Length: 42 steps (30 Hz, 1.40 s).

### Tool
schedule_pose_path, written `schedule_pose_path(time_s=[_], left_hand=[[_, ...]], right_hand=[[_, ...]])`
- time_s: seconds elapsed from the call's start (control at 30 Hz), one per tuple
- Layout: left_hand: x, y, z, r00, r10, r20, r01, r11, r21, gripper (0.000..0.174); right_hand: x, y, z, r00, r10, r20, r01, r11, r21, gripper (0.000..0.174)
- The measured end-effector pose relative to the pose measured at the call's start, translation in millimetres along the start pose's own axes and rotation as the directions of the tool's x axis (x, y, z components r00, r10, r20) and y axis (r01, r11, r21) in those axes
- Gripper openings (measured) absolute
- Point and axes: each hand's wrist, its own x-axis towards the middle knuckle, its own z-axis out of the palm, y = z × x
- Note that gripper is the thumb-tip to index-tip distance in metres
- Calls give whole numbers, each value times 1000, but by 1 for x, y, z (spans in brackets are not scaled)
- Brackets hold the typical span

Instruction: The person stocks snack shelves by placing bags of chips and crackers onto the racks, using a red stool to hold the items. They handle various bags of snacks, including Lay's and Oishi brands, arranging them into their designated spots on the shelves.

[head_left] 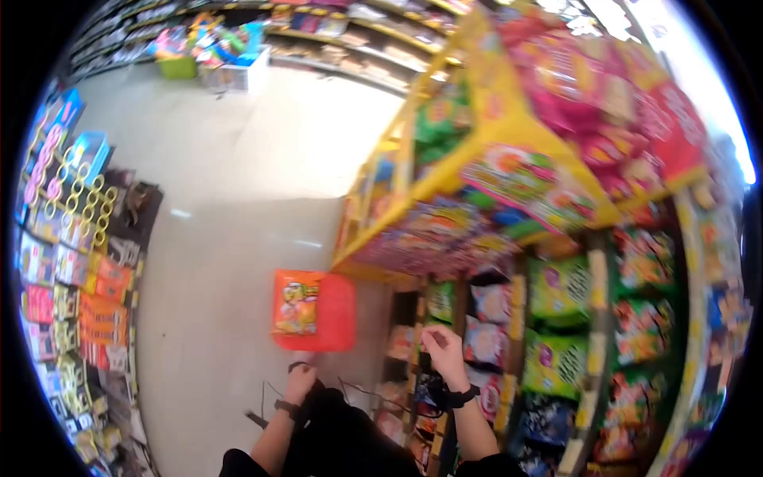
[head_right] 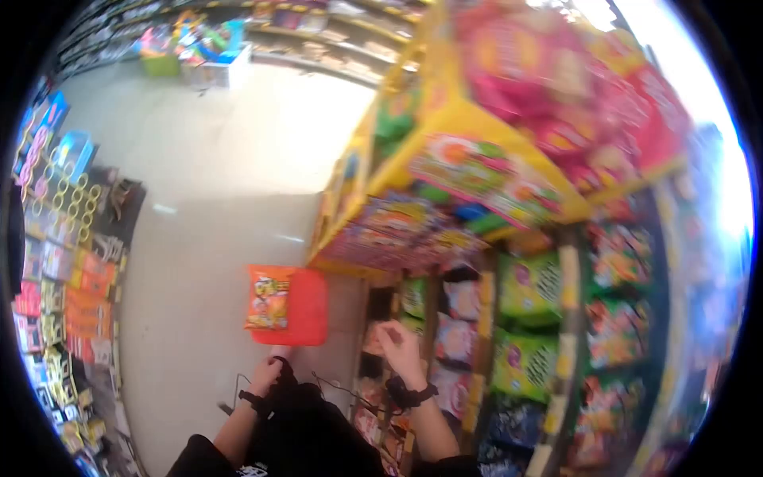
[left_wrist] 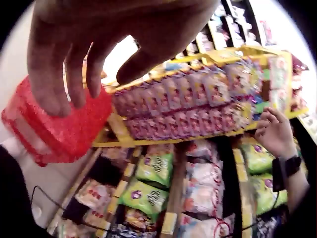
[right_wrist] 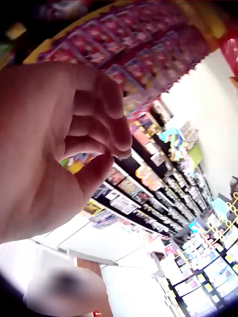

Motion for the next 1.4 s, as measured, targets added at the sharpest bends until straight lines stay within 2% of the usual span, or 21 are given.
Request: schedule_pose_path(time_s=[0.07, 0.13, 0.17, 0.23, 0.27, 0.3, 0.33, 0.37, 0.4, 0.47, 0.5, 0.53, 0.63, 0.77, 0.8, 0.9, 0.97, 1.07, 1.23, 1.3, 1.4], left_hand=[[51, -43, -10, 986, -87, -145, 78, 995, -68, 37], [99, -93, -12, 948, -171, -270, 120, 974, -193, 43], [91, -90, -16, 941, -203, -271, 150, 967, -204, 43], [105, -55, -30, 915, -365, -171, 156, 712, -685, 46], [114, -54, -29, 905, -388, -177, 168, 705, -689, 46], [124, -55, -27, 910, -399, -116, 178, 626, -759, 46], [135, -56, -26, 915, -400, -56, 187, 541, -820, 46], [144, -57, -25, 906, -419, -58, 195, 535, -822, 46], [151, -60, -24, 924, -377, -71, 170, 567, -806, 44], [161, -69, -22, 929, -362, -75, 165, 588, -792, 42], [163, -74, -23, 953, -293, -80, 116, 596, -795, 39], [162, -76, -24, 973, -217, -84, 66, 603, -795, 37], [152, -65, -32, 956, -279, -94, 89, 576, -813, 27], [138, -45, -41, 974, -227, -13, 145, 666, -732, 27], [133, -36, -41, 973, -228, -23, 140, 671, -729, 28], [111, -17, -42, 993, -118, -24, 73, 746, -662, 29], [96, 10, -46, 1000, 4, -30, -21, 789, -614, 27], [65, 57, -51, 989, 134, -59, -143, 804, -577, 25], [46, 104, -30, 943, 334, -9, -306, 852, -426, 20], [34, 128, -15, 915, 392, 96, -331, 865, -379, 19], [12, 167, 19, 788, 495, 365, -371, 856, -360, 20]], right_hand=[[40, 40, 42, 987, 124, 106, -130, 990, 51, 7], [91, 94, 87, 951, 143, 273, -111, 986, -128, 14], [101, 108, 108, 952, 102, 288, -44, 978, -202, 15], [153, 153, 160, 942, -37, 332, 161, 921, -354, 20], [174, 176, 181, 924, -125, 362, 284, 858, -427, 22], [194, 191, 199, 918, -114, 381, 282, 863, -419, 22], [214, 205, 216, 913, 127, 387, 38, 920, -391, 20], [226, 216, 229, 843, 363, 396, -217, 904, -368, 19], [229, 217, 240, 831, 376, 411, -226, 902, -368, 19], [226, 228, 247, 752, 564, 341, -628, 769, 115, 16], [223, 235, 246, 735, 582, 348, -647, 755, 105, 16], [220, 240, 241, 734, 572, 365, -661, 724, 196, 17], [193, 236, 219, 762, 536, 364, -643, 694, 324, 16], [139, 202, 171, 946, 315, 73, -319, 946, 50, 11], [125, 181, 159, 946, 321, 51, -323, 913, 250, 19], [86, 119, 118, 967, 252, -24, -237, 933, 271, 25], [63, 95, 92, 956, 285, -72, -260, 934, 244, 20], [27, 75, 51, 955, 296, 13, -280, 890, 360, 14], [-32, 25, -1, 958, 264, -116, -171, 843, 509, 10], [-65, -9, -18, 941, 259, -216, -128, 866, 483, 9], [-126, -37, -54, 874, 170, -455, -70, 971, 228, 10]])
